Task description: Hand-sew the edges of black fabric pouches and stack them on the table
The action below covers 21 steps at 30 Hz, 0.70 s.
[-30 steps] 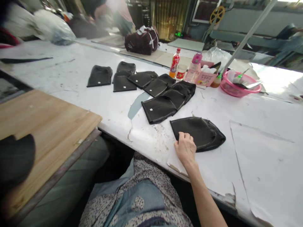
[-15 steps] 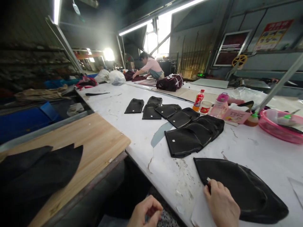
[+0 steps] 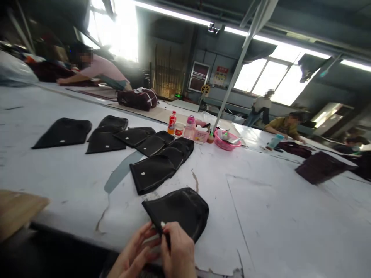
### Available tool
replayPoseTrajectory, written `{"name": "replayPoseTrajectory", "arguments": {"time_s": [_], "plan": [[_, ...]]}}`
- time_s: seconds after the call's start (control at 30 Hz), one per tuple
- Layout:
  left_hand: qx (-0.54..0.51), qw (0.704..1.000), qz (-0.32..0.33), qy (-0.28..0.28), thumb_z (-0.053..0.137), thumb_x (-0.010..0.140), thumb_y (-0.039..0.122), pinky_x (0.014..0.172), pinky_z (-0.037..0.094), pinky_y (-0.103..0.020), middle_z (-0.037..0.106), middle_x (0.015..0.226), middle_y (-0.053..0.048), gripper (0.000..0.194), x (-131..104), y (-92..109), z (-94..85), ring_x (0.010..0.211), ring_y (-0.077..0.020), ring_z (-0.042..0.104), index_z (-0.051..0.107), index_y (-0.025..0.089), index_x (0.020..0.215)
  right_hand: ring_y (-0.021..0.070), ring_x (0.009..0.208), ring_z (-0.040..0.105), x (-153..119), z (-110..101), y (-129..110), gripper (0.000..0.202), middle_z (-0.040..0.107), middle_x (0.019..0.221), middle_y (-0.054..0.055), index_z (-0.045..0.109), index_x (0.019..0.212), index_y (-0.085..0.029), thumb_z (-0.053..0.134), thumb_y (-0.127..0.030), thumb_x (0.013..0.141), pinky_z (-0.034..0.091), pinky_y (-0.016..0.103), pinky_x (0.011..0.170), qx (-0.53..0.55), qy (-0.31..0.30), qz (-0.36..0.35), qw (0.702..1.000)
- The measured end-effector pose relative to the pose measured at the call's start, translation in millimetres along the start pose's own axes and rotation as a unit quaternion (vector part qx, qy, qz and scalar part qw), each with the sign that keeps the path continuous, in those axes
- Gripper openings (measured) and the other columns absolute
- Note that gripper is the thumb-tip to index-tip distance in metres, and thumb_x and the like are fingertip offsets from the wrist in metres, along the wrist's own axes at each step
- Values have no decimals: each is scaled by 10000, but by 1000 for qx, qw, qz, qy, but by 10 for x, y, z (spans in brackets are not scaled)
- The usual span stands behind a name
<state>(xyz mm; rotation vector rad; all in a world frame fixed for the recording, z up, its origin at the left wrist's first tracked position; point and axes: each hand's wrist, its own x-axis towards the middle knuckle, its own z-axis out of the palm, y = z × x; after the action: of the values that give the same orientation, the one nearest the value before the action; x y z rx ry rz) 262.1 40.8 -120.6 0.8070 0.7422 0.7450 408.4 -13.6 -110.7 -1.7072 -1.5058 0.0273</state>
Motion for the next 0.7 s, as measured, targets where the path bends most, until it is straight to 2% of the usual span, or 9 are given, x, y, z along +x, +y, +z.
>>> {"name": "replayPoseTrajectory", "arguments": {"time_s": [0.1,0.17,0.23,0.3,0.37,0.4,0.47,0.53,0.7], "plan": [[46,996,-59,44,849,647,551,917,535,-368,731,1036,-131,571,135,-39,53,1070,-337,659,711,149,1029,223,662,695,-216,174,-8,107,710,777,42,559,882,-264,515,-167,883,540,298,585,34,-32,-69,997],[73,989,-90,96,872,615,494,913,537,-383,732,872,-108,472,195,-120,-12,1027,-349,665,711,136,877,220,688,705,-264,129,6,62,728,799,32,576,866,-270,558,-218,894,548,293,609,86,-76,-89,989],[35,987,-103,120,881,597,392,917,542,-392,739,866,-102,409,219,-207,-79,1044,-350,667,705,139,867,205,767,712,-205,-37,53,77,734,869,26,605,876,-271,560,-265,939,554,279,682,130,-89,-18,987],[-44,984,-121,125,863,589,287,926,548,-388,756,944,-101,399,215,-259,-91,1070,-337,674,706,149,928,220,939,695,-73,-241,176,164,724,996,58,627,899,-258,501,-301,995,539,307,823,111,-18,96,989],[-110,975,-142,134,821,601,226,920,558,-388,765,974,-96,388,196,-265,-47,1054,-323,692,705,156,964,252,1061,660,66,-389,385,219,711,1084,92,640,952,-240,478,-372,1014,509,352,922,66,68,169,981],[-131,969,-155,140,800,610,209,905,567,-393,769,956,-92,367,186,-254,-13,1029,-321,704,707,156,960,260,1057,664,120,-425,509,264,717,1084,97,648,990,-233,456,-411,1021,513,364,916,47,81,198,976],[-161,960,-175,148,768,629,192,861,586,-396,772,921,-82,321,170,-215,43,980,-316,722,711,160,943,265,955,701,184,-428,748,362,746,988,85,675,989,-226,404,-463,1029,542,376,843,7,38,233,972],[-184,954,-185,148,765,621,171,824,599,-380,775,926,-71,320,159,-169,50,955,-302,728,718,167,938,269,942,714,196,-382,915,411,761,977,76,708,974,-227,377,-463,1031,548,394,844,-23,-16,234,972],[-201,954,-139,175,801,588,193,787,597,-292,769,913,-31,236,61,0,-170,922,-233,713,718,168,807,270,1034,693,177,-342,984,366,753,1080,82,730,1033,-213,403,-378,1012,524,434,941,-34,-67,217,973]]}}
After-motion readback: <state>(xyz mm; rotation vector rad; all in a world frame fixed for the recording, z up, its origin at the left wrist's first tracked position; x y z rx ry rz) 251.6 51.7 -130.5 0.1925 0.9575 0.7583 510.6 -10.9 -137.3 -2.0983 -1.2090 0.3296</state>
